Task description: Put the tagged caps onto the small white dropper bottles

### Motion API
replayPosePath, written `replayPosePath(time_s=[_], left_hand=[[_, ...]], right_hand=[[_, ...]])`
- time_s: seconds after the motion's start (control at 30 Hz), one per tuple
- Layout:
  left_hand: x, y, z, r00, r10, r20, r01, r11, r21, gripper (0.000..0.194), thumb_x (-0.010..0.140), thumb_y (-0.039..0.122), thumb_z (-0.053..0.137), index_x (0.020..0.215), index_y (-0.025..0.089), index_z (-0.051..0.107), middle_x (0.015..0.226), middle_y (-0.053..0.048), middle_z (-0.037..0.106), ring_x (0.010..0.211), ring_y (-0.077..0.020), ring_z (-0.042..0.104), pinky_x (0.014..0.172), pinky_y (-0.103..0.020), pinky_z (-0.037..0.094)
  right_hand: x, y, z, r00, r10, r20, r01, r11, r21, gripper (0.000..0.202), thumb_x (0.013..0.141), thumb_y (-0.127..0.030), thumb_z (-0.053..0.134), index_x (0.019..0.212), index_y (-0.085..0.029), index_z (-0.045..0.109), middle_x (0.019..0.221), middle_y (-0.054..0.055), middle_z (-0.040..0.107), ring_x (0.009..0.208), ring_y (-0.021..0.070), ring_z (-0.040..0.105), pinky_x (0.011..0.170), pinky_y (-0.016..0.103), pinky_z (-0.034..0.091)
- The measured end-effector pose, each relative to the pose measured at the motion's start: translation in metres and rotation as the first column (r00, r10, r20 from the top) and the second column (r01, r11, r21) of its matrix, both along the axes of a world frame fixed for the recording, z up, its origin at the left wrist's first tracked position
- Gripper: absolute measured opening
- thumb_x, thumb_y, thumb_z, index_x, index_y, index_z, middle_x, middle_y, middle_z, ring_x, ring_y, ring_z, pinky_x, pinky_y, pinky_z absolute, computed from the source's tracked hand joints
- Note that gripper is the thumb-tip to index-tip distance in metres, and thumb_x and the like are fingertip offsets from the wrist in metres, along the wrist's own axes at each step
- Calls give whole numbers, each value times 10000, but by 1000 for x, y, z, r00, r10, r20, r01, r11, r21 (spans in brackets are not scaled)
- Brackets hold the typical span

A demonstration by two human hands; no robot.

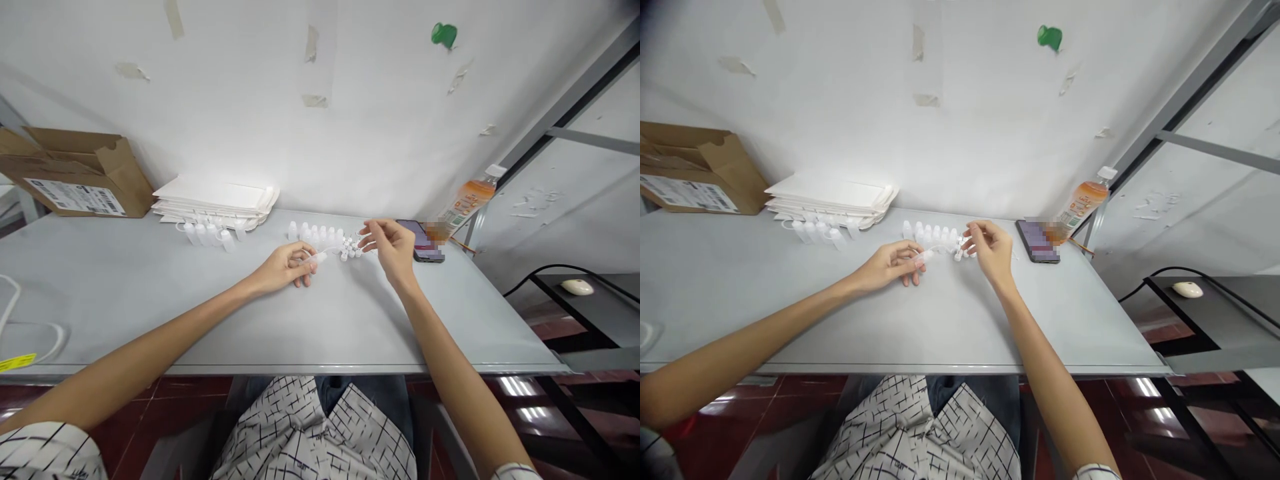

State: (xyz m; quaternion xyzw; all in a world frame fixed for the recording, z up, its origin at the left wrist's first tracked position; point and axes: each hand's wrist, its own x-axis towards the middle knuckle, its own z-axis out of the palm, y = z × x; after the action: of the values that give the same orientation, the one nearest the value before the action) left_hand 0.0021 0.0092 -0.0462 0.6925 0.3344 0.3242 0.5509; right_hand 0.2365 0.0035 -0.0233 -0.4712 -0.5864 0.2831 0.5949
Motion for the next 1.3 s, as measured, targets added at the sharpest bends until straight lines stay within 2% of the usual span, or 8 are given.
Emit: replayPosePath(time_s=[0.17,0.23,0.37,0.57,0.7,0.9,1.07,1.3], left_hand=[[0,-2,0,999,-33,-38,33,999,-2,368,830,427,692,1036,159,545,844,-36,649,652,-147,685,540,-235,502],[0,-3,1,998,-38,-49,38,999,1,368,825,430,696,1026,159,551,856,-42,654,654,-146,686,544,-235,499],[1,-4,0,997,-33,-69,34,999,2,350,819,416,705,1008,157,564,837,-42,656,676,-145,682,562,-234,492],[1,-4,-1,996,-47,-71,49,999,21,306,830,385,698,988,153,574,767,-22,633,698,-148,666,570,-234,482],[1,-4,-2,995,-79,-64,82,996,44,279,827,354,703,980,153,584,781,-14,635,669,-137,667,588,-243,481],[2,-4,-3,991,-74,-116,78,996,33,446,827,357,690,1204,127,628,800,-34,666,657,-143,675,664,-296,513],[2,-4,-2,990,-59,-128,59,998,-1,459,822,370,691,1195,108,640,853,-60,682,644,-148,682,697,-322,525],[1,-5,0,990,-107,-88,105,994,-25,387,832,385,695,1129,155,600,844,-22,656,608,-132,675,669,-292,512]], right_hand=[[38,13,0,944,-314,106,306,948,87,230,810,-388,619,796,-162,665,682,23,650,480,125,591,448,244,473],[51,18,-4,925,-323,201,315,946,72,205,788,-351,615,773,-154,671,653,26,644,445,124,556,431,248,431],[54,19,-13,869,-199,453,191,979,64,178,779,-309,600,776,-160,698,631,28,652,472,129,534,502,265,417],[24,10,-21,738,-27,674,3,999,38,157,796,-258,587,810,-180,722,644,20,677,518,134,543,594,278,415],[17,10,-29,719,33,694,-60,998,15,191,806,-246,582,892,-161,729,690,31,687,525,135,542,611,283,422],[18,11,-32,702,84,707,-86,996,-33,177,807,-195,558,882,-164,716,721,32,691,547,129,539,615,272,416],[16,10,-26,714,154,683,-112,988,-107,113,773,-149,554,760,-162,666,680,24,673,571,129,555,611,259,421],[17,6,-18,733,276,622,-148,957,-251,109,791,-166,561,724,-163,647,607,5,643,496,118,564,558,257,432]])
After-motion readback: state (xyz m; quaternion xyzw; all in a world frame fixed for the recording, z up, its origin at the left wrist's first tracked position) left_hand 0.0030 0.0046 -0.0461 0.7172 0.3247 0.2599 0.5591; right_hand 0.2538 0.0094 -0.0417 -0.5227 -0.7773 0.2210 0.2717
